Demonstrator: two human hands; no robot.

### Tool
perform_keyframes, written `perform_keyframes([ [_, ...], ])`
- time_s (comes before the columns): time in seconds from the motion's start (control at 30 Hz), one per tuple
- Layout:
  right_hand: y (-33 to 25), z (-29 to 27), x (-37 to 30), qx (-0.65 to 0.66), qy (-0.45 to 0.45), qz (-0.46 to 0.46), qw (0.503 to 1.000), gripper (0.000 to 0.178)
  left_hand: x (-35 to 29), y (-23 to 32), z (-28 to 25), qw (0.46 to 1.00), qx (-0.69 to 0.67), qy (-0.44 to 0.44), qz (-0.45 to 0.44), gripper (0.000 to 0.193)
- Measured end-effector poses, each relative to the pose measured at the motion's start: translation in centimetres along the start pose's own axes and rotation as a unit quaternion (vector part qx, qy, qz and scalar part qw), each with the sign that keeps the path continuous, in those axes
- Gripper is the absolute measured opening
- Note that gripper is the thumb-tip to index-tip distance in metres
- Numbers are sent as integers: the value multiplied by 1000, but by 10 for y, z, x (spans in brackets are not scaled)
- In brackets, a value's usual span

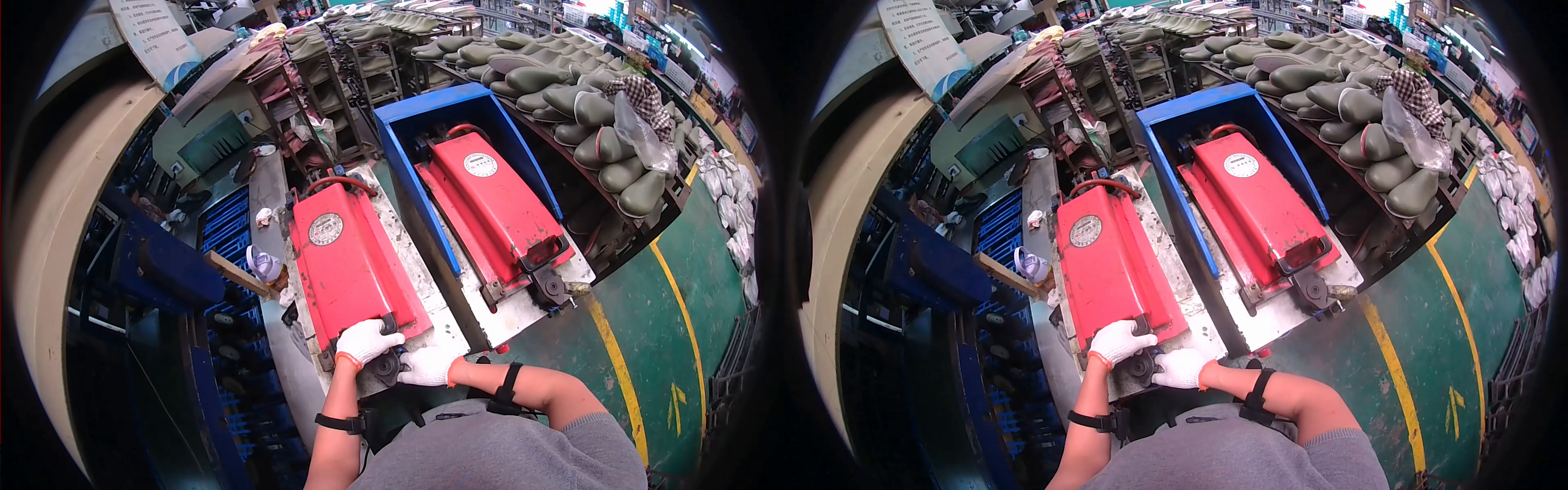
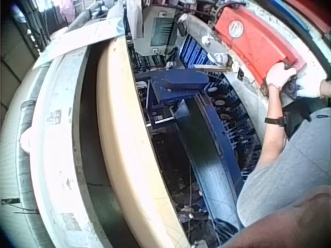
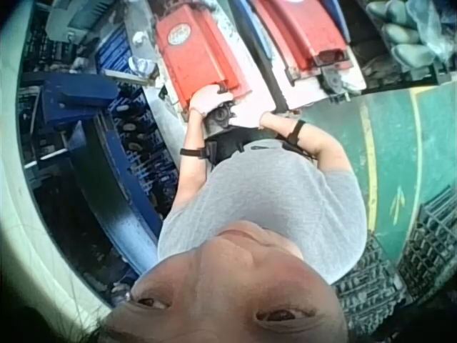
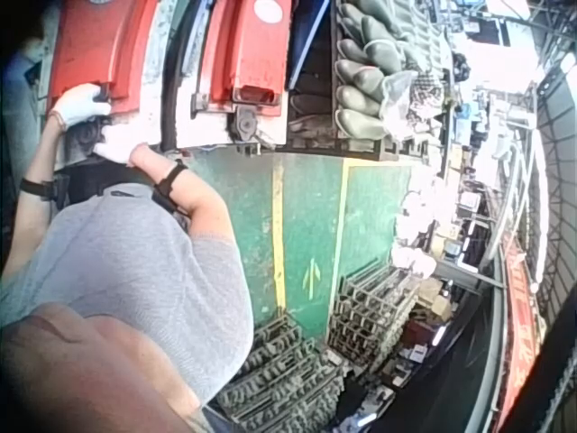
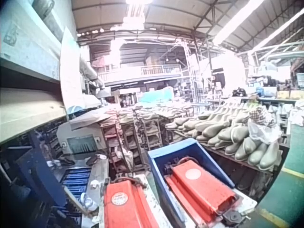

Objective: Operating a sole-pressing machine to attach shoe components and inspecting the results.

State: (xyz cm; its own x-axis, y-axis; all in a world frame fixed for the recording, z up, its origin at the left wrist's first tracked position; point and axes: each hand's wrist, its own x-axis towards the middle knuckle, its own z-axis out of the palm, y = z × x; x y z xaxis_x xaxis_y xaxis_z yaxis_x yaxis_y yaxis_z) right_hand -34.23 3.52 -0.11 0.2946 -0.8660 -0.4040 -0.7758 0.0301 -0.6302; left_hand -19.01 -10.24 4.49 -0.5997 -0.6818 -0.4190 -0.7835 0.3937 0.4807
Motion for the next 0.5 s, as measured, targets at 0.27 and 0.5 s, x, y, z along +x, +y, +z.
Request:
perform_keyframes([
  [0.27,2,3,2,2,2,-4,1000,50,2,-4,2,1000,-12,1,2,56],
  [0.5,-3,-3,-2,-3,2,-2,1000,50,-2,1,-1,1000,5,3,-2,60],
])
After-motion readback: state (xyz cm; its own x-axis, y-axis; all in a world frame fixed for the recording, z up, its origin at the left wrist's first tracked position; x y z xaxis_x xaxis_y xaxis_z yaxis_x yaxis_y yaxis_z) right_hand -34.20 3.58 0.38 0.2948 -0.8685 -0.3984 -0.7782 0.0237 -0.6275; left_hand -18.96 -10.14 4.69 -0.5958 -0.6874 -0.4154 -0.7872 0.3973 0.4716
